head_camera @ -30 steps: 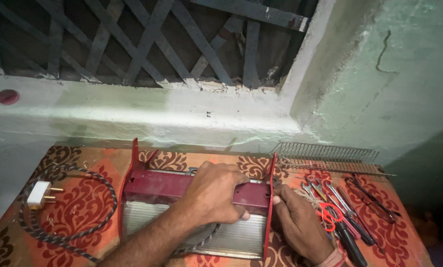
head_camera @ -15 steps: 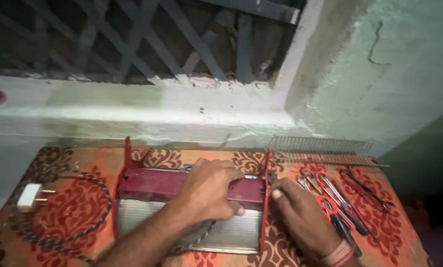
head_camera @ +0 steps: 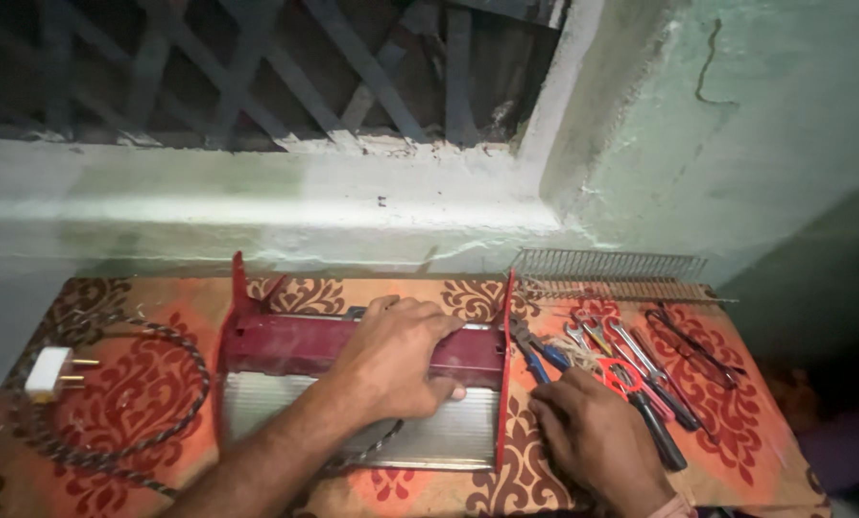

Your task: The person assembles a red and silver electric heater on a patterned table. They use a screwdriver to tighten screws on the heater's casing, then flip the unit to inspect the underside and continue securing the casing.

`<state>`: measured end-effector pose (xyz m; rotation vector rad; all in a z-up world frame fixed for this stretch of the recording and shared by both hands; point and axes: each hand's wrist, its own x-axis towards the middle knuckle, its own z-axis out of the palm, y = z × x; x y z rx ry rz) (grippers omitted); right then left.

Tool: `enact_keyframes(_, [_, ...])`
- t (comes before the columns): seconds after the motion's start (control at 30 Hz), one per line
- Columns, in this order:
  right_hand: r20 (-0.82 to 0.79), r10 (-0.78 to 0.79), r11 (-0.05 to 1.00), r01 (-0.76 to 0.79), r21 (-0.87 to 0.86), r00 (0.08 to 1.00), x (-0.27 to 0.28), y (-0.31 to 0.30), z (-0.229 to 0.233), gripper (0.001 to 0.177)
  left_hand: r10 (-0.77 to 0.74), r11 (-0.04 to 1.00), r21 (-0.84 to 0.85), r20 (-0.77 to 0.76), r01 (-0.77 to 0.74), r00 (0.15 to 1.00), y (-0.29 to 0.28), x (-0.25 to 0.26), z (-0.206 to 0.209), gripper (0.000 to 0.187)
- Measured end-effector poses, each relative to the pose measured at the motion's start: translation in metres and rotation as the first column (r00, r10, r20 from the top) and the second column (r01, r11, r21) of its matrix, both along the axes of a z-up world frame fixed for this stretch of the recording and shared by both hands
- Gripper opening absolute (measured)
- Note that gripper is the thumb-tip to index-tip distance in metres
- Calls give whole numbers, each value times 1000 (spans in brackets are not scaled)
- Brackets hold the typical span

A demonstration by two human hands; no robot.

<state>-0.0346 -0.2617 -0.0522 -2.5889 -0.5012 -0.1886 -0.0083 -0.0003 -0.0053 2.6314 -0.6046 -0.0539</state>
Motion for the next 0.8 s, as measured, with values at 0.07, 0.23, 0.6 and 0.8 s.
enact_keyframes(0.07, [33, -13, 1000, 13, -23, 999, 0, 1, -3, 15, 8, 1000, -17, 4, -8, 1000, 2, -2, -2, 74])
enact_keyframes(0.23, [37, -97, 983, 101, -152, 995, 3, 9, -10, 17, 39, 993, -116, 71, -31, 997, 11, -12, -9, 70])
enact_keyframes(0.6, [31, -62, 838, 35, 544, 998, 2, 20, 12, 16, 173, 897, -443, 378, 13, 909, 70, -82, -28, 32])
enact_keyframes(0.8, [-45, 238, 819, -176, 546, 970, 5, 94, 21, 16, 256, 771, -636, 308, -1, 916, 84, -93, -22, 19])
